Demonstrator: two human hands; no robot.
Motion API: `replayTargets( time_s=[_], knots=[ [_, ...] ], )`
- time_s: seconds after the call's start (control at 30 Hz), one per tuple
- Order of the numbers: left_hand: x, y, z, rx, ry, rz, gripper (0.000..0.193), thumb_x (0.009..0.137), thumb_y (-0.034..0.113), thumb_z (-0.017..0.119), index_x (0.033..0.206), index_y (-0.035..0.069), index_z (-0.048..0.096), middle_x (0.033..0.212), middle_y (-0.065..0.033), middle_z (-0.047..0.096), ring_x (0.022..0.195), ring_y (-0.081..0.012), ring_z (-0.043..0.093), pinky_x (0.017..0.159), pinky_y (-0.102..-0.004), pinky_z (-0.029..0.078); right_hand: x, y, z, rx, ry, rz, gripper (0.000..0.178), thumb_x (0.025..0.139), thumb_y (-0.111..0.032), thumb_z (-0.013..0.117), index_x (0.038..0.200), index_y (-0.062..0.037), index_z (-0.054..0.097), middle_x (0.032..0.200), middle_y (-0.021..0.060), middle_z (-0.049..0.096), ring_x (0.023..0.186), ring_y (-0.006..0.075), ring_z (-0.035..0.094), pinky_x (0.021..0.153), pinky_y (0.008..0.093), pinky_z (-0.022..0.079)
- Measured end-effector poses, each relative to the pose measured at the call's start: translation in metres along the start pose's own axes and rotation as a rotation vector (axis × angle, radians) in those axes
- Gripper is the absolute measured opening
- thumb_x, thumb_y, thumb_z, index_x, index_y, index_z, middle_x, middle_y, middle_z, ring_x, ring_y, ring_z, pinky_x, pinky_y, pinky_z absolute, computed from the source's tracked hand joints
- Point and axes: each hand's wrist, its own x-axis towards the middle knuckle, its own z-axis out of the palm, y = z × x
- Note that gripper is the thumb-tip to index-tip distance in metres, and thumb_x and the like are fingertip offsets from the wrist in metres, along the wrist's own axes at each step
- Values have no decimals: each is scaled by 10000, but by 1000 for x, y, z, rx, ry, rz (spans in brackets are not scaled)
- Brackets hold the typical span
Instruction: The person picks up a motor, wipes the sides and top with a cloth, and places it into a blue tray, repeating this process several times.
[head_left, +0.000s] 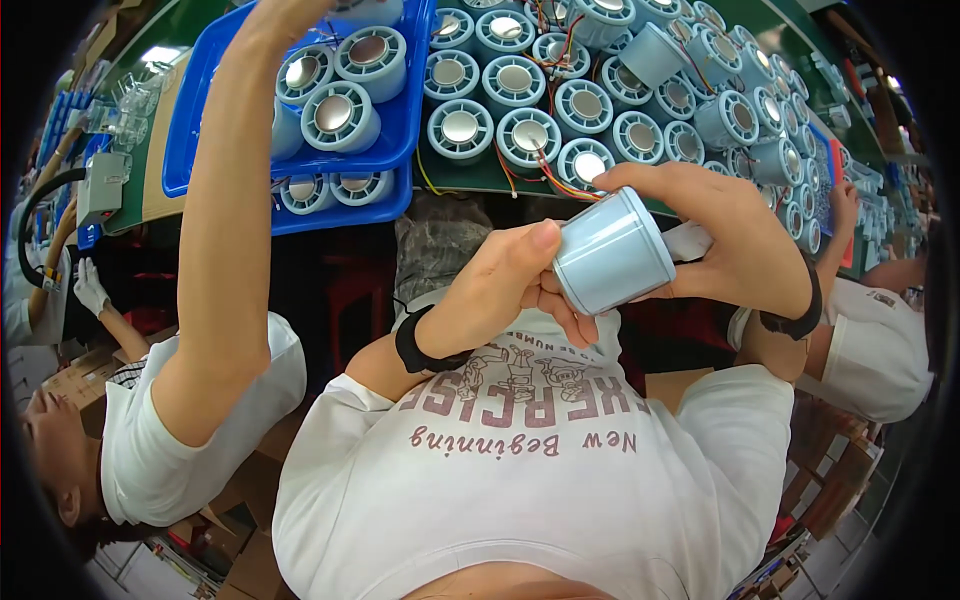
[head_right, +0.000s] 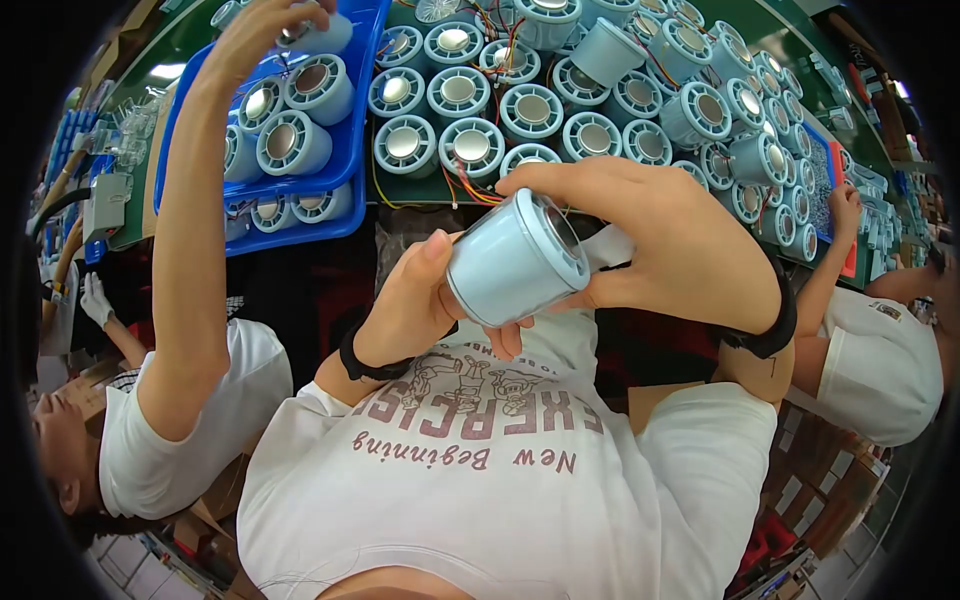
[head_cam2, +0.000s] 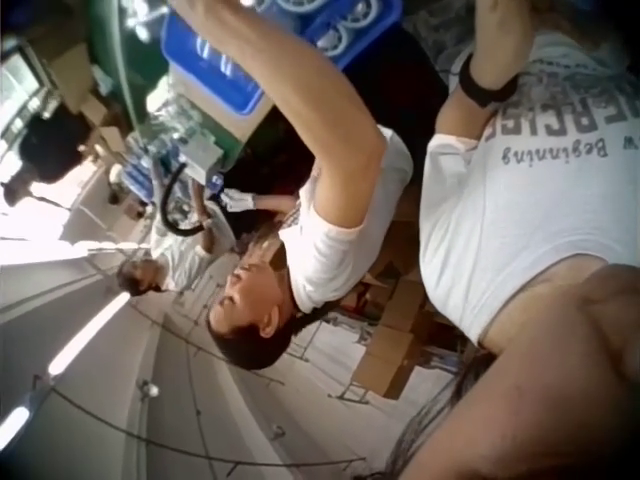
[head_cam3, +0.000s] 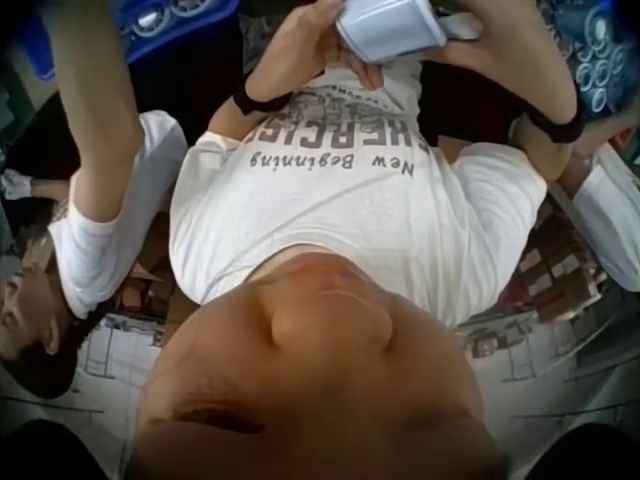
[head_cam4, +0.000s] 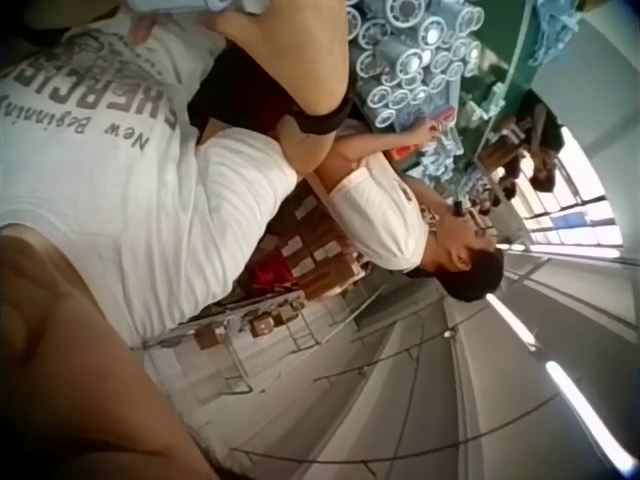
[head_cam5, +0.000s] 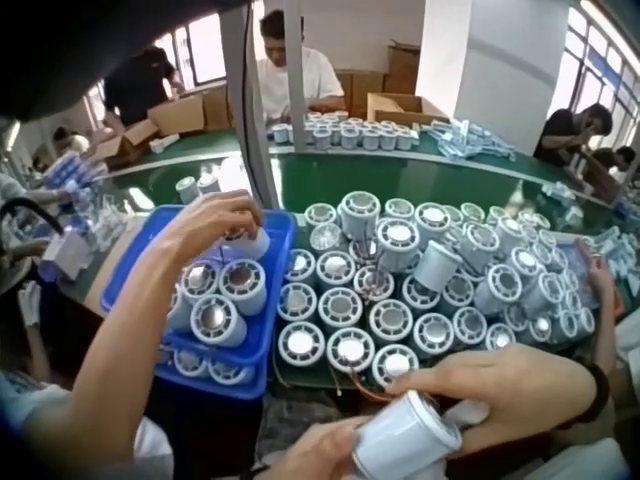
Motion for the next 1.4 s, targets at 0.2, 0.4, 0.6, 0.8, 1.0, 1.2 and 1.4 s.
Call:
replayTargets(
  time_s=[0.2, 0.4, 0.6, 0.8, 1.0, 1.2, 1.4],
  knots=[
    [2, -9, 14, 172, 185, 254, 558, 976, 326, 546, 1371, -11, 341, 1177, -191, 562, 1009, -240, 638, 809, -380, 573, -6, 8, 1, -6, 11, 17, 773, 526, -215, 890, 1218, -52, 586, 1089, 95, 659, 932, 261, 644, 762, 318, 506],
    [2, -7, 17, 474, 202, 330, 619, 946, 318, 600, 1389, 12, 296, 1221, -191, 526, 1075, -245, 603, 835, -388, 569, -7, 20, 5, 24, -41, 74, 838, 500, -313, 919, 1225, -55, 587, 1056, 96, 659, 912, 254, 645, 726, 310, 502],
    [-3, 4, -3, 53, 18, 17, 651, 966, 516, 465, 1337, -6, 348, 1080, -195, 589, 912, -265, 670, 793, -371, 580, 4, 8, 0, 180, -55, 235, 855, 529, -343, 911, 1261, -57, 574, 1069, 99, 660, 917, 244, 651, 722, 299, 499],
    [-1, -4, -14, 64, 38, -97, 709, 980, 594, 296, 1326, -22, 362, 1012, -191, 603, 814, -266, 679, 744, -354, 578, 11, 15, 16, 110, 45, -49, 775, 624, -270, 863, 1305, -75, 548, 1072, 104, 659, 892, 229, 652, 707, 296, 491],
    [3, -8, -15, 169, 280, -44, 772, 974, 628, 223, 1317, -31, 433, 973, -158, 614, 838, -255, 663, 765, -368, 548, 37, 29, 10, -184, 265, 152, 716, 676, -256, 831, 1314, -113, 541, 994, 119, 665, 852, 242, 653, 700, 310, 497],
    [4, -4, -18, 229, 253, -12, 723, 994, 589, 226, 1325, -19, 436, 973, -136, 600, 869, -230, 646, 797, -353, 531, 85, 55, -1, -490, 376, 206, 671, 746, -400, 771, 1316, -138, 534, 894, 115, 657, 788, 275, 643, 663, 353, 501],
    [2, -1, -23, 215, 237, 1, 697, 1005, 563, 236, 1312, -23, 454, 975, -136, 602, 873, -225, 642, 807, -350, 527, 96, 54, 9, -594, 441, 244, 717, 754, -488, 741, 1347, -160, 506, 873, 108, 654, 774, 286, 641, 638, 367, 499]
  ],
)
